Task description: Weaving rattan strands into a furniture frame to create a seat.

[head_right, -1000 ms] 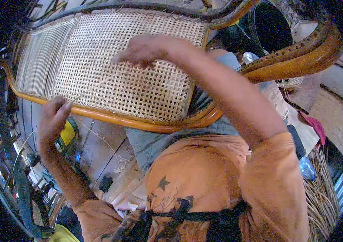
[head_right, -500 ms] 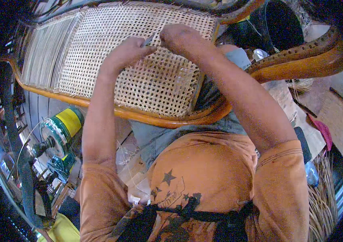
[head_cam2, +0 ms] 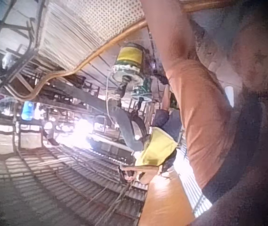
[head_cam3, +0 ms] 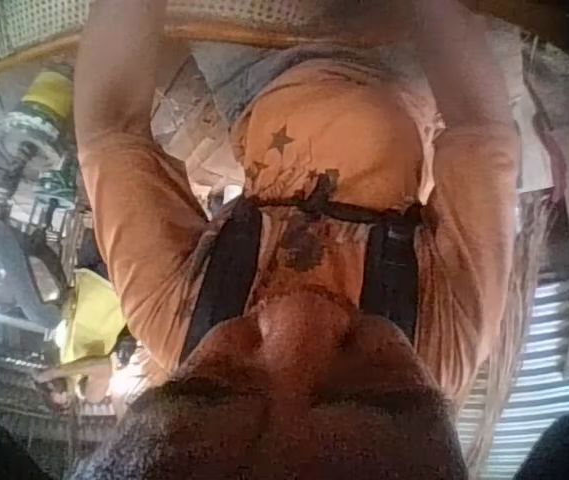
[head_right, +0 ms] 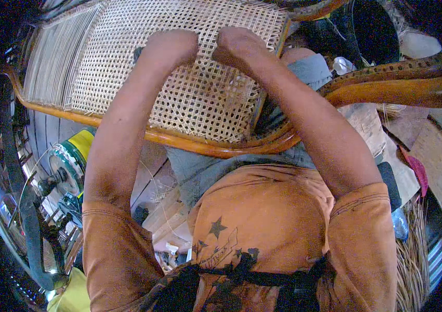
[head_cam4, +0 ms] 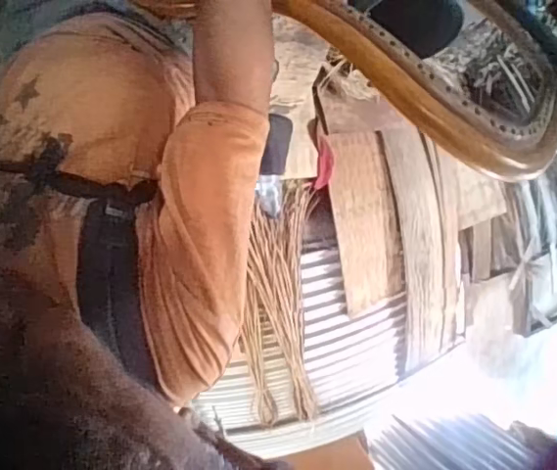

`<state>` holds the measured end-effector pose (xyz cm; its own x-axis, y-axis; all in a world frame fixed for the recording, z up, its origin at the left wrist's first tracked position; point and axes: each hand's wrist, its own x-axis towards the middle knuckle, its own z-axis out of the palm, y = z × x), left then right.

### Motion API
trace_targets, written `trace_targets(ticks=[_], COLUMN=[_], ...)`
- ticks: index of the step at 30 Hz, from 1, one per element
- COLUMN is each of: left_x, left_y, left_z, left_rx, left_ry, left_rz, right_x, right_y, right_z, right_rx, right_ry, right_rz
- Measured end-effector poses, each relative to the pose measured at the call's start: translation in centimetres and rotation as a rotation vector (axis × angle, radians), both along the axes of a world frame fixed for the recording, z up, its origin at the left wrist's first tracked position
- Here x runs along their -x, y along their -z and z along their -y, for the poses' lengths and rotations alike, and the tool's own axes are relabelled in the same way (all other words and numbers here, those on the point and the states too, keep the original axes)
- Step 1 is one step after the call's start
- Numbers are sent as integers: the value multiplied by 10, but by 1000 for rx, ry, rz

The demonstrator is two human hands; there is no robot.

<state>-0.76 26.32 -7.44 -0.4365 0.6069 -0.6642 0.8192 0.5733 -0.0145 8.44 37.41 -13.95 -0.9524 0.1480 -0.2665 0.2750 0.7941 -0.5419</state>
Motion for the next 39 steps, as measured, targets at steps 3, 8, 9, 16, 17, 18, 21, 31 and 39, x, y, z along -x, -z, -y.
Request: trace_targets(ticks=[3, 8, 9, 16, 17, 18, 21, 31, 39], left_x=[-4, 12, 13, 6, 13, 19, 37, 10, 4], left_y=[10, 26, 27, 12, 2, -2, -13, 3, 12], left_z=[-5, 15, 17, 11, 16, 30, 66, 38, 16], left_rx=[-57, -68, -69, -30, 20, 73, 52, 2, -19], left_ry=[50, 36, 43, 57, 14, -41, -28, -45, 98], left_rz=[-67, 48, 89, -55, -25, 10, -96, 1, -9], right_x=[6, -5, -6, 2, 3, 6, 8, 1, 5], right_y=[-2, 20, 23, -3, -6, -22, -12, 17, 12], right_z=[-1, -3, 1, 16, 13, 17, 31, 15, 23], right_rx=[22, 62, 3, -196, -193, -231, 56, 105, 40], right_ry=[-7, -35, -47, -85, -87, -63, -14, 6, 6], right_rz=[140, 94, 10, 127, 123, -1, -207, 4, 114])
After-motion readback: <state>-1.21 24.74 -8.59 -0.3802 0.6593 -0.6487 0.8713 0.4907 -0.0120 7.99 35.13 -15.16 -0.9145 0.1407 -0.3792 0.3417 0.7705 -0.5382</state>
